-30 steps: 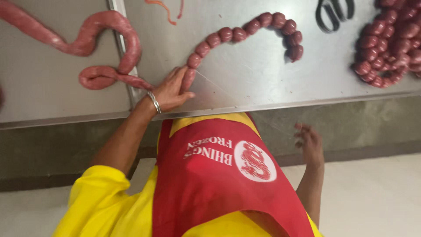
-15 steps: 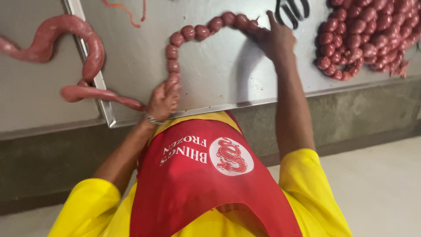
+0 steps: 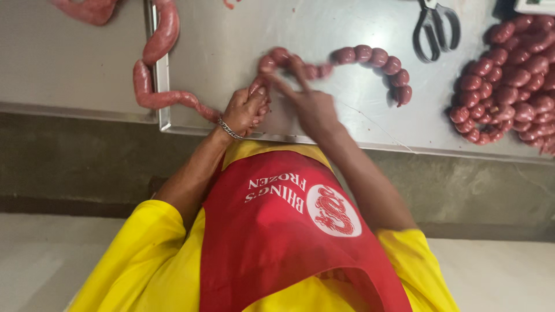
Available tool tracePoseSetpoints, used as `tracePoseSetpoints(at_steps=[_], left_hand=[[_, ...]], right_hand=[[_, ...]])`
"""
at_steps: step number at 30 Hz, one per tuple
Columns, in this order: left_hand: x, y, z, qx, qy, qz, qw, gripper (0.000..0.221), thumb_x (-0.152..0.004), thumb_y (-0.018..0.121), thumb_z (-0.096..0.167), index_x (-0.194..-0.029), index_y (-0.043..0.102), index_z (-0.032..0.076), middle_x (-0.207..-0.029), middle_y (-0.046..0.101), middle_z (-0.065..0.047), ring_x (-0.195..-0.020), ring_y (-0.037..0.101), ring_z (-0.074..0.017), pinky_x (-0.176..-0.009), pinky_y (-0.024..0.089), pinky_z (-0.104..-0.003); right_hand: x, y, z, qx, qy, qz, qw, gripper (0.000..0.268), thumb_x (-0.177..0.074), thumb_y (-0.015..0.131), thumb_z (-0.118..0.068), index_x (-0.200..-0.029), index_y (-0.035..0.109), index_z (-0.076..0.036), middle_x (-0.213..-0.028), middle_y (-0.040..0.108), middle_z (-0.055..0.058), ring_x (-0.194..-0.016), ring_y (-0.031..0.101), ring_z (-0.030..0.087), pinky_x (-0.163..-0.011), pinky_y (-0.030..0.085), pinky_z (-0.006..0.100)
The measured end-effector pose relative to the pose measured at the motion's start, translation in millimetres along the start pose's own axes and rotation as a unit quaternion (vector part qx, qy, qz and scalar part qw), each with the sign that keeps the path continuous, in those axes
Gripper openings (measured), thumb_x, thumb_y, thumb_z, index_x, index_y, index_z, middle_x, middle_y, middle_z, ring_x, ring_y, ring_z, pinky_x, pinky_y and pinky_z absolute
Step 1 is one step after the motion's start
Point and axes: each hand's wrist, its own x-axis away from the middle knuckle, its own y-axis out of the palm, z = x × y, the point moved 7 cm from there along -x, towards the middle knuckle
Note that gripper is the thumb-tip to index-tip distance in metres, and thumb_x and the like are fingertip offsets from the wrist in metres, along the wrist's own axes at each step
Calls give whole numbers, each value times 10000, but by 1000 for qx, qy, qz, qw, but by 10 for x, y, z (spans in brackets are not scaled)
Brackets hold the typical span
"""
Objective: The person ties off sections of a long sausage casing using a thin string, then uses scissors to cut the casing into individual links. They arrange the finished sausage links on a stainless steel table next to a pile of previously completed links.
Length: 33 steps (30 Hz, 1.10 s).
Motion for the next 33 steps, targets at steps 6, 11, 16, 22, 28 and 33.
tracePoseSetpoints(at_steps=[6,11,16,22,28,33], left_hand=[[81,217,-33,-223,96,-34,969,331,-1014,542,280,-1177,646,11,-819,589,-5,-704,560,-109,-648,515,-304],[128,69,-112,-353,119,49,927,305,-1022,567,256,-1110,672,-16,-908,724,-157,-849,716,-296,-806,544,-428],[386,-26,-118,-360,153,130,911,313,-1012,570,233,-1156,650,-33,-982,716,-255,-935,706,-408,-835,531,-481],[342,-25,-255,-381,126,157,902,315,-998,578,226,-1149,610,-48,-997,714,-255,-914,713,-398,-836,543,-484],[204,-60,-361,-375,89,146,911,279,-989,572,174,-1160,611,-42,-1021,707,-247,-926,708,-376,-848,549,-476],[278,7,-73,-198,222,98,950,442,-998,528,219,-1357,559,-37,-1011,698,-172,-905,696,-264,-758,553,-397]], right_hand=[[140,-545,581,-150,101,61,982,1062,-799,788,-89,-1650,169,-231,-1573,418,209,-1233,581,479,-915,553,536],[53,-468,597,-103,99,31,989,1145,-771,897,-172,-1661,177,-174,-1483,457,290,-1204,592,466,-983,497,543],[492,-758,1046,-127,50,73,988,1248,-645,975,-141,-1642,225,-143,-1419,586,220,-1343,574,413,-1041,506,489],[268,-521,723,-118,83,35,989,1243,-647,947,-101,-1639,202,-180,-1568,364,282,-1192,601,470,-928,542,517],[-289,-196,-364,41,-38,86,995,1010,-815,779,-86,-1650,231,-240,-1595,175,367,-1079,654,538,-719,609,513],[37,-138,-978,-83,-148,-82,982,1001,-755,685,53,-1594,334,-366,-1681,157,262,-975,720,445,-769,621,436]])
